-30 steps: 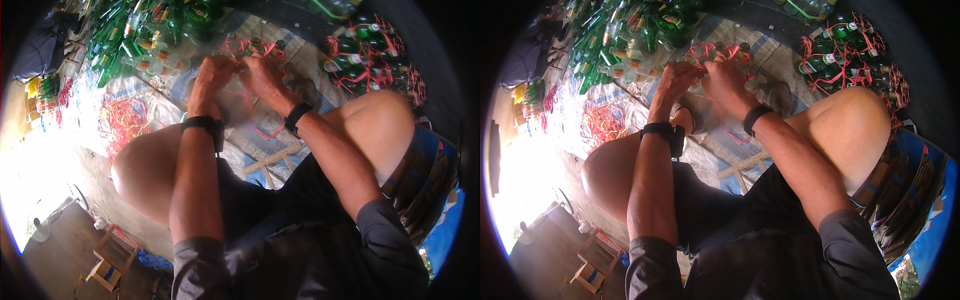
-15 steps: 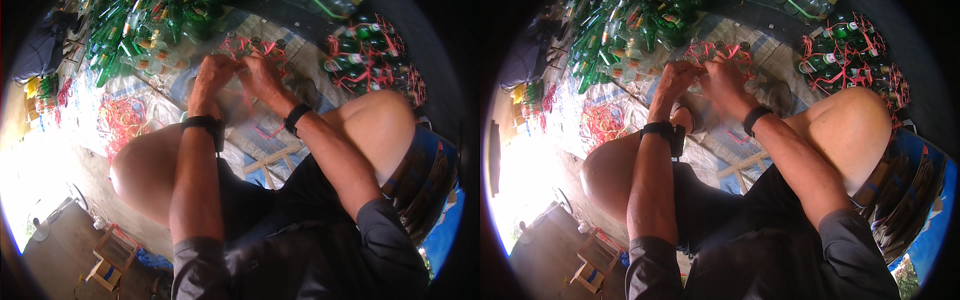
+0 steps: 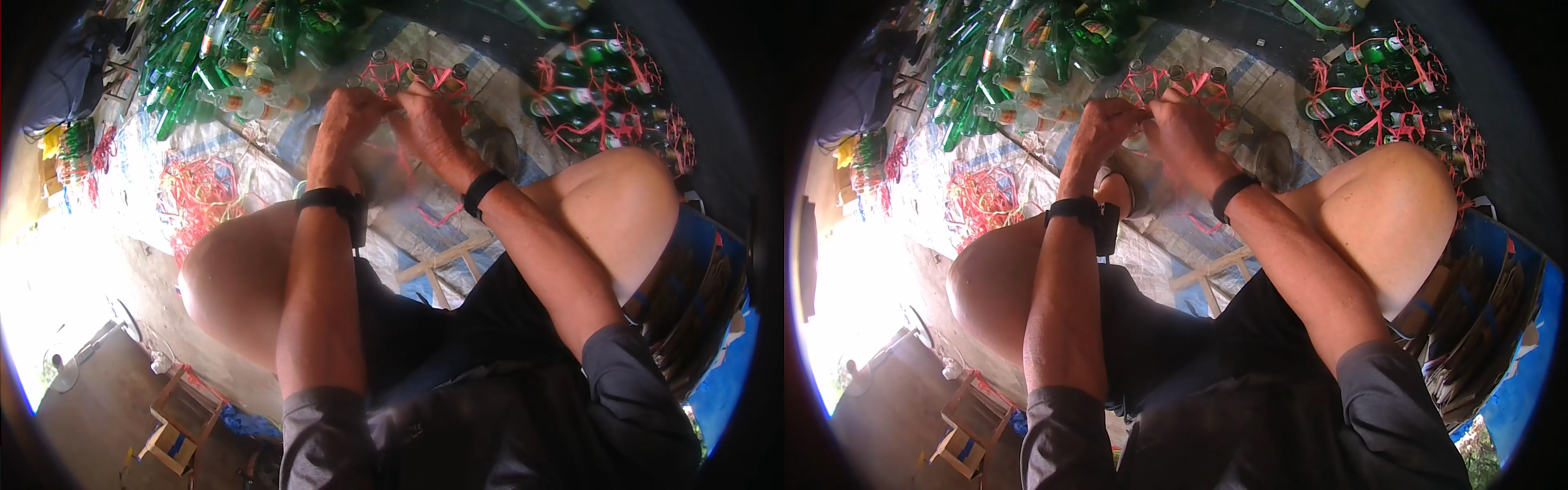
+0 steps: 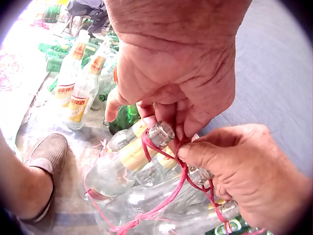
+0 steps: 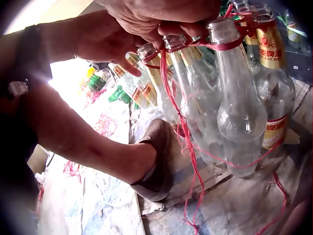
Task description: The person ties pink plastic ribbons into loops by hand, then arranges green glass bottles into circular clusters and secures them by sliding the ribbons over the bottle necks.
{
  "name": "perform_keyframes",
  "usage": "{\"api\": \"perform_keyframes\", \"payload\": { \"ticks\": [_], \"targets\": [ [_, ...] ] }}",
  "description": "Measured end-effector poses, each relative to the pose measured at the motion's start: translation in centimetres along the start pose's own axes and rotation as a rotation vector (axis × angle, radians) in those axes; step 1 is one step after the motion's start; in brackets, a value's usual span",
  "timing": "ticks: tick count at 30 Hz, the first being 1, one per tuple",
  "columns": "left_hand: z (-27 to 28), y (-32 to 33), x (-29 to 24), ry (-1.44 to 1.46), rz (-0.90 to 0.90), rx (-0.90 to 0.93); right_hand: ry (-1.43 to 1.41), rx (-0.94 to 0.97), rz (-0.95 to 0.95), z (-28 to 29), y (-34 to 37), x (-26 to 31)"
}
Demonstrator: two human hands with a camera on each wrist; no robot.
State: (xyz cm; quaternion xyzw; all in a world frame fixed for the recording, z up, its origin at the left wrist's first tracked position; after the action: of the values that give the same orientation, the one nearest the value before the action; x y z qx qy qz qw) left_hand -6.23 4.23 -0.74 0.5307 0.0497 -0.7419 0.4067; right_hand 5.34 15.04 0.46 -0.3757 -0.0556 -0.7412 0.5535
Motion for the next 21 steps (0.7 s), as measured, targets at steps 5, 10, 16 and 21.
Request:
{"api": "perform_keyframes", "payload": {
  "ticks": [5, 10, 16, 21],
  "targets": [
    [-0.1, -0.1, 0.0, -0.06, -0.018, -0.021, 0.084, -0.03, 0.004, -0.4, 0.1, 0.2],
    [0.1, 0.2, -0.4, -0.054, -0.015, -0.051, 0.112, -0.074, 0.034, -0.6, 0.0, 0.8],
    [0.1, 0.2, -0.2, -0.041, -0.011, -0.059, 0.047, -0.134, 0.075, -0.3, -0.1, 0.9],
    [0.3, 0.3, -0.3, -0.051, -0.01, -0.076, 0.029, -0.148, 0.077, -0.4, -0.1, 0.8]
  ]
}}
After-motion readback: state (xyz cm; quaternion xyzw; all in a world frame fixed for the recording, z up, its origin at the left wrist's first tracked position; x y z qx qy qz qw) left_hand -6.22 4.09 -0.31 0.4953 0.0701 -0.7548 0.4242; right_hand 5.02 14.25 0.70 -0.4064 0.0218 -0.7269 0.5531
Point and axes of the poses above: each hand's wrist, its own y-axis away from the middle knuckle, its own z-axis out of the back of the hand, x = y × z, the point moved 5 cm from there along -y, towards the middle knuckle, and after that the axes turned 4 degrees about z, right-handed, at the moved point
